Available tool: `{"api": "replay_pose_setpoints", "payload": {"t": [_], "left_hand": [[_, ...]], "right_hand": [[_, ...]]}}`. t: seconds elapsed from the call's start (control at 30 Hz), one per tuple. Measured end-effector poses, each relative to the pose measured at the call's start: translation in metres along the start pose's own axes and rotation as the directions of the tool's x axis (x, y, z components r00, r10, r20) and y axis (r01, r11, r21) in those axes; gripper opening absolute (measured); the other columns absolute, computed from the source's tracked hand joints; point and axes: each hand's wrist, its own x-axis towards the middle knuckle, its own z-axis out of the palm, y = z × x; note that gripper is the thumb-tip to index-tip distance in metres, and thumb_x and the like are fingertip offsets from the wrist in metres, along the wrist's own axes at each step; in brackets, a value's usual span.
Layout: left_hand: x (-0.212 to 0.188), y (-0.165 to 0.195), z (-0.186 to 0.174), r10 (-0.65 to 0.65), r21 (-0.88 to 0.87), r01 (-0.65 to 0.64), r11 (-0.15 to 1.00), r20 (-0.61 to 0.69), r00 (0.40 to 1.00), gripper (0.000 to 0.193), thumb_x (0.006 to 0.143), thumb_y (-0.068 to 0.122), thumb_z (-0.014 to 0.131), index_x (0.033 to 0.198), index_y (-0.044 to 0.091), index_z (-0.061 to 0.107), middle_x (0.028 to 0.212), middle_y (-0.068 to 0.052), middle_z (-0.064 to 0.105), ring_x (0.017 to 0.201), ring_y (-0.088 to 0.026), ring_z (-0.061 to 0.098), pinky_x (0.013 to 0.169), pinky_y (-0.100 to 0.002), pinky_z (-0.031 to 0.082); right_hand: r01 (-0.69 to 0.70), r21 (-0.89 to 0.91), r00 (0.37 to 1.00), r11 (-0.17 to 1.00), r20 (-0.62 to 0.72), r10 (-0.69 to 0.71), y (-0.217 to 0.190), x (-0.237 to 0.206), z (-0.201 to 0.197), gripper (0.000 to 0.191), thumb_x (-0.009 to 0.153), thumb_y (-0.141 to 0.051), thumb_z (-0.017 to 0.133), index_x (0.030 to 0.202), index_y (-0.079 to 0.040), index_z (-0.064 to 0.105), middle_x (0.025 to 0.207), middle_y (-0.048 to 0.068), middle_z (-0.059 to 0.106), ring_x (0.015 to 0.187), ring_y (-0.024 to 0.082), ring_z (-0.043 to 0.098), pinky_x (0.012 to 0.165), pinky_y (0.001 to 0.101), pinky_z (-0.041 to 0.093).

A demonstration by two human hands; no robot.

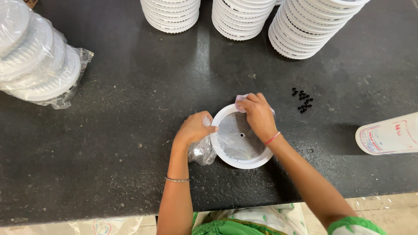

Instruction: The person wipes the rim of a white plastic filter plate with a cloth, places a white plastic lid over the plate, presses it down to snap it on, and stacks the assembled units with others on the work table, repeating the cycle for several plates.

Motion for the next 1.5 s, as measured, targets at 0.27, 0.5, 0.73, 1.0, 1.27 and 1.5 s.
{"api": "replay_pose_setpoints", "payload": {"t": [0.27, 0.5, 0.73, 1.0, 1.27, 1.5], "left_hand": [[0.003, -0.003, 0.004, 0.039, -0.111, -0.037, 0.993, 0.016, 0.999, 0.039, 0.071, 0.031, 0.085, 0.096, 0.006, 0.070, 0.102, -0.013, 0.075, 0.094, -0.027, 0.074, 0.083, -0.041, 0.056], [0.007, -0.002, 0.007, 0.008, 0.008, -0.007, 1.000, -0.026, 1.000, 0.040, 0.072, 0.031, 0.085, 0.102, 0.008, 0.072, 0.101, -0.015, 0.077, 0.094, -0.027, 0.074, 0.084, -0.040, 0.056], [0.016, -0.019, 0.002, 0.057, -0.280, -0.100, 0.955, -0.159, 0.986, 0.037, 0.080, 0.032, 0.082, 0.102, 0.004, 0.074, 0.093, -0.012, 0.078, 0.088, -0.021, 0.073, 0.080, -0.035, 0.057], [0.004, -0.019, -0.026, -0.031, -0.464, -0.015, 0.886, -0.092, 0.995, 0.028, 0.081, 0.026, 0.081, 0.096, 0.003, 0.076, 0.085, -0.008, 0.079, 0.078, -0.016, 0.073, 0.074, -0.033, 0.058], [-0.010, -0.002, -0.032, 0.050, -0.354, -0.058, 0.933, -0.032, 0.998, 0.032, 0.076, 0.027, 0.084, 0.097, 0.004, 0.077, 0.089, -0.008, 0.078, 0.082, -0.017, 0.073, 0.075, -0.033, 0.058], [-0.013, 0.013, -0.022, 0.104, -0.250, -0.084, 0.964, 0.069, 0.992, 0.041, 0.073, 0.022, 0.085, 0.110, 0.008, 0.075, 0.089, -0.006, 0.077, 0.084, -0.016, 0.070, 0.082, -0.033, 0.055]], "right_hand": [[-0.193, -0.150, 0.980, 0.970, -0.072, 0.184, -0.009, -0.056, -0.044, 0.013, 0.085, -0.006, 0.070, 0.096, -0.008, 0.075, 0.089, 0.008, 0.062, 0.087, 0.030, 0.061, 0.076, 0.0418, 0.052], [-0.039, -0.047, 0.998, 0.998, -0.044, 0.037, -0.016, -0.006, -0.001, 0.013, 0.083, 0.000, 0.068, 0.091, -0.009, 0.072, 0.094, 0.007, 0.064, 0.096, 0.031, 0.064, 0.081, 0.0422, 0.053], [0.221, 0.193, 0.967, 0.956, 0.082, -0.240, -0.048, -0.001, 0.017, 0.037, 0.073, 0.010, 0.060, 0.104, -0.004, 0.074, 0.103, 0.008, 0.067, 0.101, 0.034, 0.061, 0.087, 0.0429, 0.052], [0.279, 0.324, 0.833, 0.904, 0.387, -0.396, -0.085, -0.046, -0.024, 0.033, 0.072, 0.009, 0.056, 0.098, -0.004, 0.071, 0.107, 0.009, 0.069, 0.098, 0.032, 0.061, 0.087, 0.0413, 0.054], [0.106, 0.120, 0.915, 0.987, 0.378, -0.144, -0.087, -0.110, -0.087, 0.044, 0.067, 0.007, 0.060, 0.107, -0.006, 0.072, 0.111, 0.006, 0.071, 0.103, 0.030, 0.065, 0.090, 0.0397, 0.054], [-0.105, 0.025, 0.992, 0.994, 0.077, 0.103, -0.037, -0.131, -0.081, 0.028, 0.082, 0.008, 0.063, 0.101, -0.008, 0.074, 0.103, 0.007, 0.072, 0.094, 0.029, 0.067, 0.082, 0.0380, 0.055]]}}
